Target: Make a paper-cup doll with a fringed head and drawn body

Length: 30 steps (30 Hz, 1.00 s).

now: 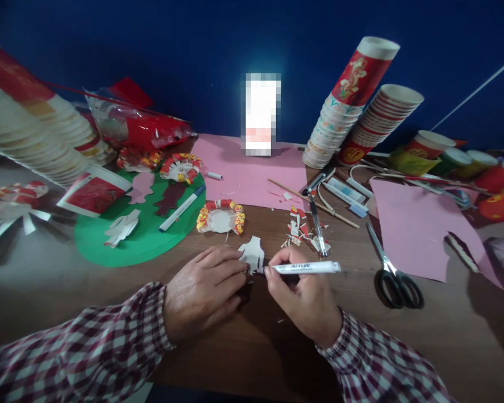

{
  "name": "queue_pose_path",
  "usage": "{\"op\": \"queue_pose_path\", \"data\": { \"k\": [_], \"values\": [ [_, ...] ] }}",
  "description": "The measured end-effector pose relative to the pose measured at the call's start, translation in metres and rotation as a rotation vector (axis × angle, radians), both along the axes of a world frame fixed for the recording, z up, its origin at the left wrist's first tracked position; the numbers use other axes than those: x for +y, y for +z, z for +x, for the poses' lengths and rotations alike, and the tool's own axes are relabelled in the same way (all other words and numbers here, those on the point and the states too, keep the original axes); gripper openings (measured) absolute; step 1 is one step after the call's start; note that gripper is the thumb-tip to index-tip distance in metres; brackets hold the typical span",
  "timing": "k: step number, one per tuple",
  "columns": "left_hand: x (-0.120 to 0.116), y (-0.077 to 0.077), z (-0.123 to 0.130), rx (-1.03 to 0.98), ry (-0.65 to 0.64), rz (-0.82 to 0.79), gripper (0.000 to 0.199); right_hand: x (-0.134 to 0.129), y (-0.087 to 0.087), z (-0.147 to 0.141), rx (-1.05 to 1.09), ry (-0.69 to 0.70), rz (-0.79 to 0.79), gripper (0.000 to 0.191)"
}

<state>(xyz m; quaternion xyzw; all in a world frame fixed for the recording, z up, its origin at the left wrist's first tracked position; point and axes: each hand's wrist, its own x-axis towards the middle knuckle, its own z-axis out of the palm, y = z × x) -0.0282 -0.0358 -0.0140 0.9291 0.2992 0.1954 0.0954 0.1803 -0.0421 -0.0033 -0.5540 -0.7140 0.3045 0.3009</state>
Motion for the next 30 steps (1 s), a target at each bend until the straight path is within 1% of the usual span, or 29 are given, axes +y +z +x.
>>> {"op": "queue_pose_path", "data": {
  "k": [4,8,11,16,22,26,30],
  "values": [
    [-0.001,0.0,0.001,-0.008,0.007,-0.003,0.018,0.0,-0.001,0.0,-0.031,0.014,0.052,0.01],
    [-0.001,0.0,0.0,0.009,0.003,-0.009,0.018,-0.001,-0.001,0.0,-0.042,0.02,0.045,0.011],
    [0.0,0.001,-0.001,0.015,-0.004,-0.008,0.018,-0.004,-0.001,0.002,-0.026,0.0,0.043,0.011],
    [0.0,0.0,-0.002,0.004,-0.006,-0.029,0.02,-0.01,0.0,0.003,-0.029,-0.043,0.114,0.009],
    [0.0,0.001,-0.001,-0.002,0.004,-0.051,0.021,-0.013,0.003,0.002,-0.041,0.034,0.057,0.006],
    [0.001,0.001,0.0,-0.009,-0.004,-0.05,0.021,-0.014,0.003,0.002,-0.067,0.042,0.024,0.01],
    [0.0,-0.001,0.0,-0.019,0.006,-0.04,0.02,-0.013,0.003,0.001,-0.098,0.039,0.049,0.012]
  ]
}}
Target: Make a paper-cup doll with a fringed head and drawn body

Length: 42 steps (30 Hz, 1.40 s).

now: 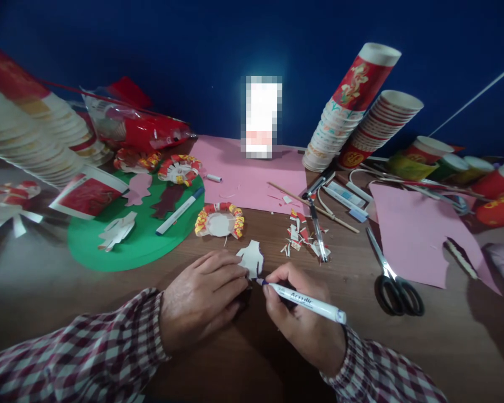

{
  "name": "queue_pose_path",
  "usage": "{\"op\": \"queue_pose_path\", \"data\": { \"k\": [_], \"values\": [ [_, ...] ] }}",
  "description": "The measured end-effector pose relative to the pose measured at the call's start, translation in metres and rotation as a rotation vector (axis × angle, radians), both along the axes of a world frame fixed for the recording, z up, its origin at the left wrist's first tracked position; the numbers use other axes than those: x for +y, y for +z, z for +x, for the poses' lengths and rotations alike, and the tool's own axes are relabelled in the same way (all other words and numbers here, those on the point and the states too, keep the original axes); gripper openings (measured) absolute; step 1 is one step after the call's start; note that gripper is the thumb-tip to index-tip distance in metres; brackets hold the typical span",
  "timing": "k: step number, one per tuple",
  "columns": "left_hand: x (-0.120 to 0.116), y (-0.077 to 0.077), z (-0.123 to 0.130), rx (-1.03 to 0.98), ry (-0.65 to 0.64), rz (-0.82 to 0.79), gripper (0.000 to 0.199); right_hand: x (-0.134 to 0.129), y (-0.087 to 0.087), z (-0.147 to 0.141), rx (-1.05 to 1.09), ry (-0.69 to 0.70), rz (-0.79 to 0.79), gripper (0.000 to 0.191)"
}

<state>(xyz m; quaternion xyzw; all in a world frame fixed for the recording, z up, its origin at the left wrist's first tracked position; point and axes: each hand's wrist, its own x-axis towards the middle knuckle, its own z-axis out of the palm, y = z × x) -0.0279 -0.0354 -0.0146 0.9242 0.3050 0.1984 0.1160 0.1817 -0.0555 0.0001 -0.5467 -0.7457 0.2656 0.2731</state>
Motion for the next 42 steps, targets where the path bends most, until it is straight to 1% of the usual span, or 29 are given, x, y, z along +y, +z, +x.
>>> {"op": "queue_pose_path", "data": {
  "k": [8,12,24,42],
  "values": [
    [-0.0013,0.0004,0.0011,-0.005,0.019,0.013,0.02,0.0008,0.0006,-0.0029,0.003,0.01,0.014,0.014],
    [-0.0012,-0.0003,0.0009,-0.014,0.002,0.024,0.02,0.0006,0.0006,-0.0029,0.005,0.019,0.026,0.011],
    [-0.0005,-0.0006,0.001,-0.017,0.007,0.04,0.021,0.0019,0.0023,-0.003,-0.005,0.036,0.024,0.011],
    [-0.0008,-0.0003,0.0014,-0.002,0.012,0.021,0.021,0.0011,0.0003,-0.0027,-0.019,0.015,0.022,0.012]
  ]
}}
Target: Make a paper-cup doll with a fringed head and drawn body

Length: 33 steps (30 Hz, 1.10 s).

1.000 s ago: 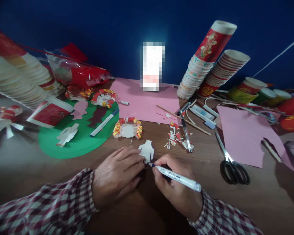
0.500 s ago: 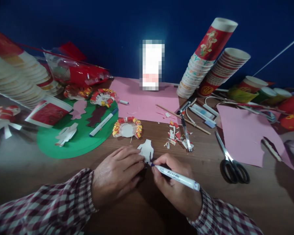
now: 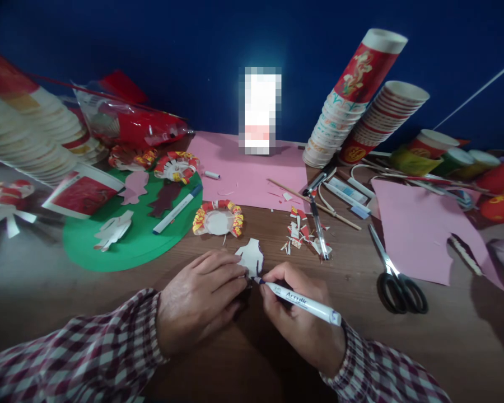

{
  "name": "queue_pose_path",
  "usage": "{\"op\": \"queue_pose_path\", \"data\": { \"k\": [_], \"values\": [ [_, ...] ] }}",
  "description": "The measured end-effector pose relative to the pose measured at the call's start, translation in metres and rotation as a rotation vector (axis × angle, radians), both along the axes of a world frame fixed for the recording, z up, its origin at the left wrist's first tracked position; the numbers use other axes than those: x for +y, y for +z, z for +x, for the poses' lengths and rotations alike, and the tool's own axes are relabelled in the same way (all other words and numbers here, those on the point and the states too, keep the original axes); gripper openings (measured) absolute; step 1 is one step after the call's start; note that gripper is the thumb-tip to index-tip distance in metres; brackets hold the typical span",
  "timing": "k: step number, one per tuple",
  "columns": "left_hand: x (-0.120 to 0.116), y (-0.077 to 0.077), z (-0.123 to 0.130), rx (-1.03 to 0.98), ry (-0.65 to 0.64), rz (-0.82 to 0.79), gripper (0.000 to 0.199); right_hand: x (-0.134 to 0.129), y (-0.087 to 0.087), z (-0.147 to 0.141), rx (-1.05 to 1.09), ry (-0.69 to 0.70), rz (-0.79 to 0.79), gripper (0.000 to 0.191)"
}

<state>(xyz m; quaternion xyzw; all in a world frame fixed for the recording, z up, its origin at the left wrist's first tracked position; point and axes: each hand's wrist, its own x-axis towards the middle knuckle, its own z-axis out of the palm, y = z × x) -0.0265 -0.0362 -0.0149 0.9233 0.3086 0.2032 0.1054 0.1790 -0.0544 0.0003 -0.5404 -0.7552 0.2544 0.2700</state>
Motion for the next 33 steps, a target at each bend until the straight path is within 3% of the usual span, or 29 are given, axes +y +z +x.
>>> {"op": "queue_pose_path", "data": {
  "k": [33],
  "values": [
    [-0.0002,0.0002,0.0003,0.008,0.002,-0.011,0.021,-0.0007,-0.0031,0.0017,0.03,-0.022,-0.037,0.011]
  ]
}}
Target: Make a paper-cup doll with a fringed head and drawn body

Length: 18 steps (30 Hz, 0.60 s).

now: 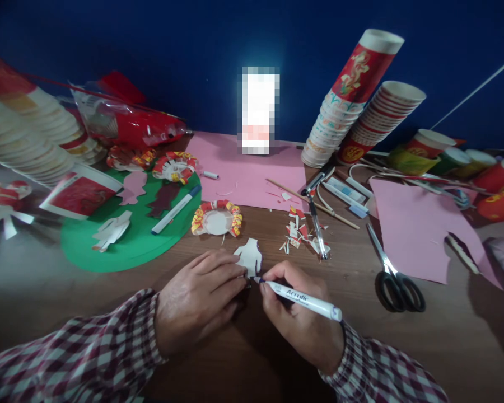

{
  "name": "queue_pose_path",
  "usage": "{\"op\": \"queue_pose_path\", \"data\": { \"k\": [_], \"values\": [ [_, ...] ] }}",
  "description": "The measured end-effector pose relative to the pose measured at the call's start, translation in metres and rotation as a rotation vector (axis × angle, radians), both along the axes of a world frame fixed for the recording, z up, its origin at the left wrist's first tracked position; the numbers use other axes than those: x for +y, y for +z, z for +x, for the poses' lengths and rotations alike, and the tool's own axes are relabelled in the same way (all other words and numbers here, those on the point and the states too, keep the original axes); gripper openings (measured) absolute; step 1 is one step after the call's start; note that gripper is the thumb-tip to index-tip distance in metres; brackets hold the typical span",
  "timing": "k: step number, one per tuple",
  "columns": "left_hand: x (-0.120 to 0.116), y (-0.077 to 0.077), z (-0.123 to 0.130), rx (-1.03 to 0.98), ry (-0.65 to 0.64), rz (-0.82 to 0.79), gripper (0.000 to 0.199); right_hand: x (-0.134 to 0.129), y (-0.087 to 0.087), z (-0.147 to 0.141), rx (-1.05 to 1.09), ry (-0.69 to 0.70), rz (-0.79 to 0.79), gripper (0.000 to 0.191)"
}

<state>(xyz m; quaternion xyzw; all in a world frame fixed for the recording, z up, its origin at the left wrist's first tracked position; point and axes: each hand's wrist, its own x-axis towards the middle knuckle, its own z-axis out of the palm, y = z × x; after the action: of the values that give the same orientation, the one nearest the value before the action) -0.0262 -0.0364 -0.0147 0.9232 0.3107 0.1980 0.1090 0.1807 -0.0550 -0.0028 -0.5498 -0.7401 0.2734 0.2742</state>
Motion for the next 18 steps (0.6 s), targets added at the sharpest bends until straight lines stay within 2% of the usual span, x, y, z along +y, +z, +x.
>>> {"op": "queue_pose_path", "data": {
  "k": [7,18],
  "values": [
    [0.0001,0.001,-0.0003,0.015,-0.006,0.002,0.022,0.0013,0.0044,-0.003,-0.008,0.002,0.008,0.014],
    [0.0007,0.0016,-0.0007,0.011,-0.008,0.006,0.02,0.0005,0.0015,-0.001,-0.022,-0.001,-0.002,0.014]
  ]
}}
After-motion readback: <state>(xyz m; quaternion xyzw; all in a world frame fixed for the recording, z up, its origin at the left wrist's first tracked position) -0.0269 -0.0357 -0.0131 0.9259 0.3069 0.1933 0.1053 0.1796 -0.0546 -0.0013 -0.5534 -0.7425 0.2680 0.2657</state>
